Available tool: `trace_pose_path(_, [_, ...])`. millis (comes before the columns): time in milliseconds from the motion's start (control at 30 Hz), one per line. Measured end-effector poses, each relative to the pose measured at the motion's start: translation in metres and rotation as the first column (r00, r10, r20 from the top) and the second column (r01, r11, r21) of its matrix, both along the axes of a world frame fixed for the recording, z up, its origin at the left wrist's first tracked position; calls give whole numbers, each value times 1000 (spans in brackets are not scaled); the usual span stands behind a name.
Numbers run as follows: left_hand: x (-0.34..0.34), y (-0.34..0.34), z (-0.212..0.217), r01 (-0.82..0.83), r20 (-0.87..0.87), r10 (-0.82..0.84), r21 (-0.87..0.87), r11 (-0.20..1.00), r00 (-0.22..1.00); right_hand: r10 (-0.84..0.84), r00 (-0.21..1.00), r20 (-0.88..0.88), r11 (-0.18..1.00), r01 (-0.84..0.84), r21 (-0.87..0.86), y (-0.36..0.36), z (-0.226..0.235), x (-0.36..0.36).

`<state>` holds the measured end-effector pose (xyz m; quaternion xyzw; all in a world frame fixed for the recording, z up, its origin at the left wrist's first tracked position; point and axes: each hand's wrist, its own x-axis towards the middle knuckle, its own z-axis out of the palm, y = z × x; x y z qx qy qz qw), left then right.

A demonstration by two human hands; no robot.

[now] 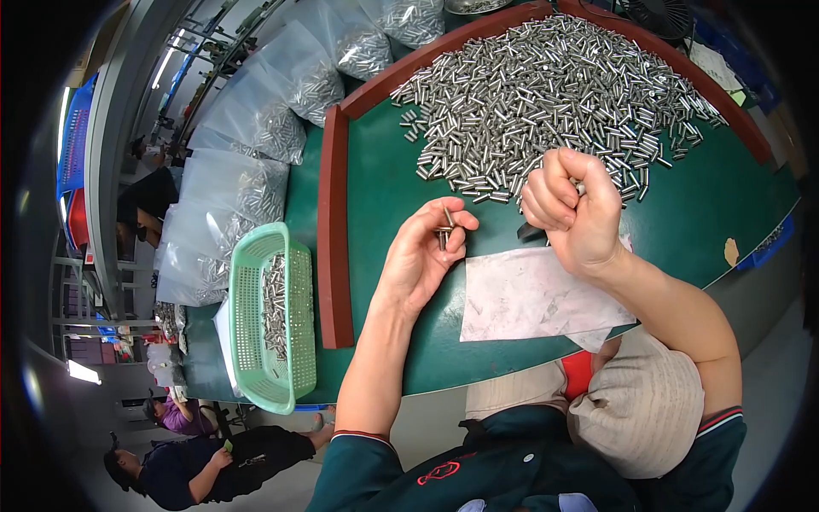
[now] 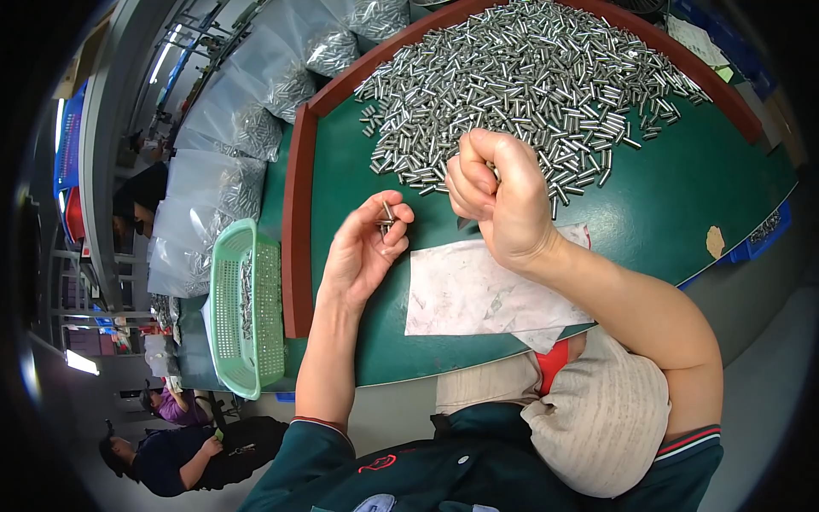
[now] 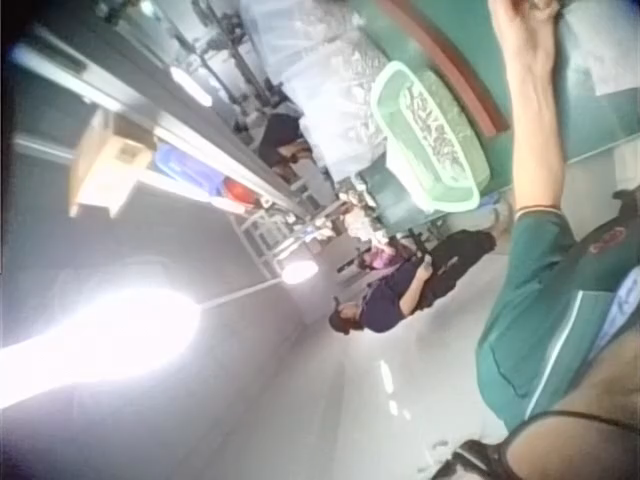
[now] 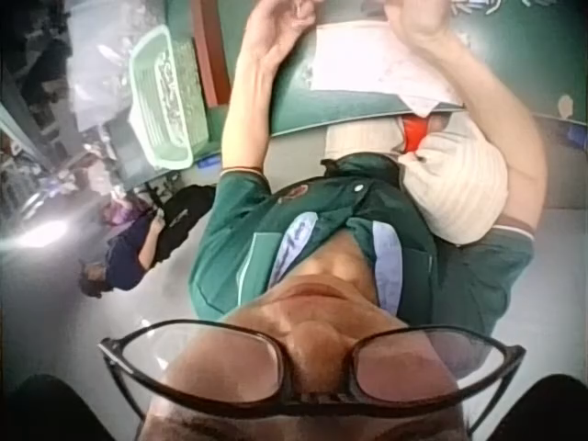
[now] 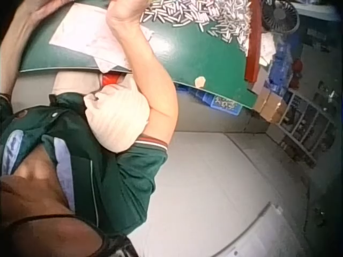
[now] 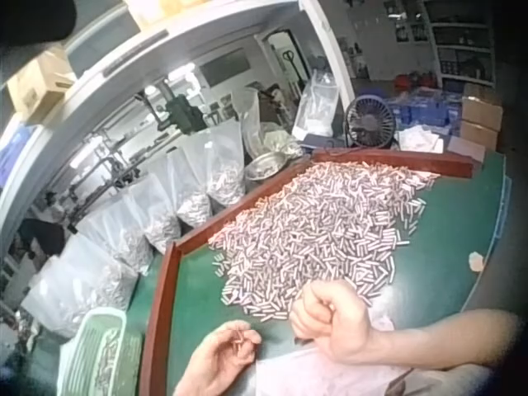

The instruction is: Inspecting and assembling small metal pins using a precision hand tool at a workbench.

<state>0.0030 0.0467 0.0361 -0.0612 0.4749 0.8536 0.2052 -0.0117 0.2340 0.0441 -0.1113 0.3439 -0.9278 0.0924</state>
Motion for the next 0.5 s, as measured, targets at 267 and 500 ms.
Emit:
trace_pose_path(267, [-10, 8, -12, -404, -531, -90, -733, 547, 843, 18, 1000, 23, 999, -17, -42, -1, 1, 1])
trace_pose_path(500, [-12, 27, -13, -553, -567, -463, -813, 181, 682, 12, 1000, 16, 1000, -11, -23, -1, 3, 1])
